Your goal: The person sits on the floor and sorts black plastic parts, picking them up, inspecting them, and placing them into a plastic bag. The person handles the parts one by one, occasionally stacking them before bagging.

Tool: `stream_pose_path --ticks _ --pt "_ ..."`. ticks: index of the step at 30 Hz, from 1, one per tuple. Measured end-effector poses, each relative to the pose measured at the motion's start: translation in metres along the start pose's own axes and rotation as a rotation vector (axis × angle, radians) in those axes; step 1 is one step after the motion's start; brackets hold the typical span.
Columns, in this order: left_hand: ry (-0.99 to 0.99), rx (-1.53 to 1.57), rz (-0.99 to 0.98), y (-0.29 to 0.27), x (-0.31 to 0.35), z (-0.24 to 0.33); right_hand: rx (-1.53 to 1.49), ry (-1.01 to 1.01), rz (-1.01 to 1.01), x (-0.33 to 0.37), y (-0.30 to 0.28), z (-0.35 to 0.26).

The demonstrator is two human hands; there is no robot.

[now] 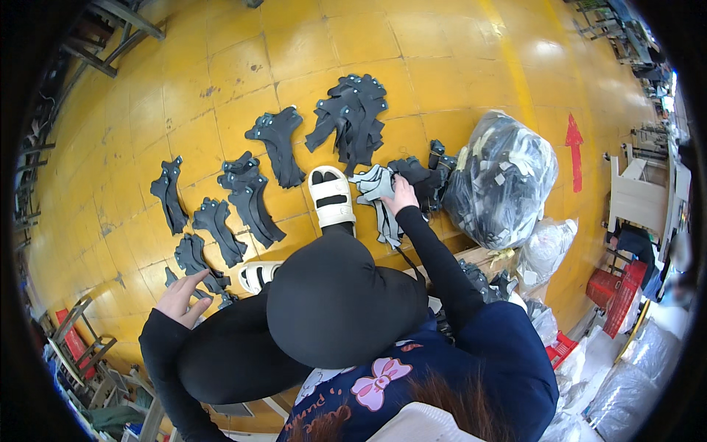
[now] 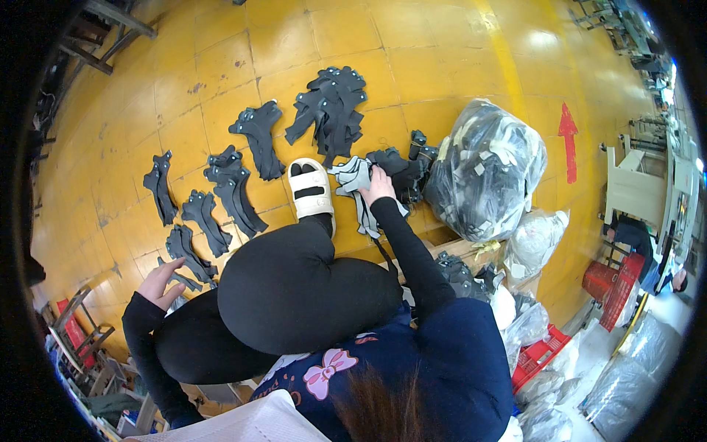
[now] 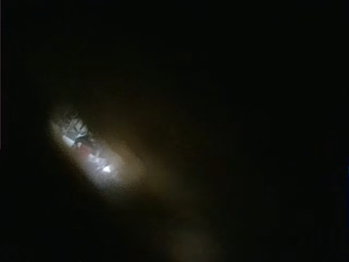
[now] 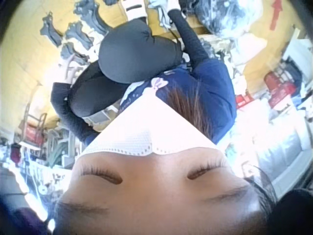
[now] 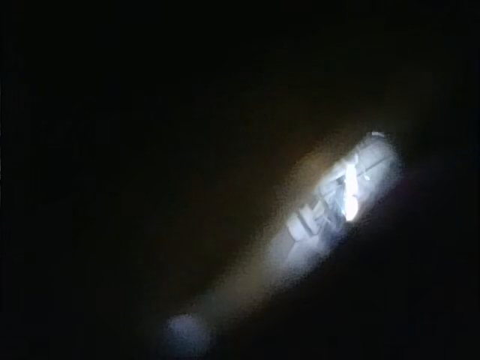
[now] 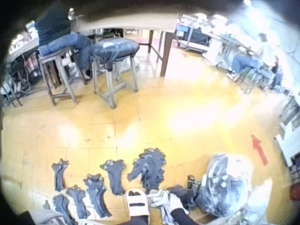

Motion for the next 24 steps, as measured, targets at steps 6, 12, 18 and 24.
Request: stream_pose_path --ticks 6,12,18,24 --pt "0.031 0.120 -0.042 -0.012 -0.016 0.027 0.203 0.360 -0.153 -0.011 0.022 -0.001" --pt "-0.021 0.018 -0.121 0.007 -0.044 0.002 0.128 0.136 -0.155 0.000 0.010 0.000" --pt "0.020 0.082 -0.045 -0.007 -0.030 0.017 0.167 0.054 -0.265 0.016 0.048 -0.017" --pt "-0.001 0.052 -0.073 -0.024 -0.029 0.038 0.023 0.063 -0.290 0.011 0.040 -0.020"
Point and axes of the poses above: each hand's wrist, its own x-axis away from the middle knuckle, its own y-axis out of the palm, z = x × y, the point moved 9 cm from there along -x, towards the middle knuckle, and after that the axes turned 9 degrees about -x, right-handed, at the moved point
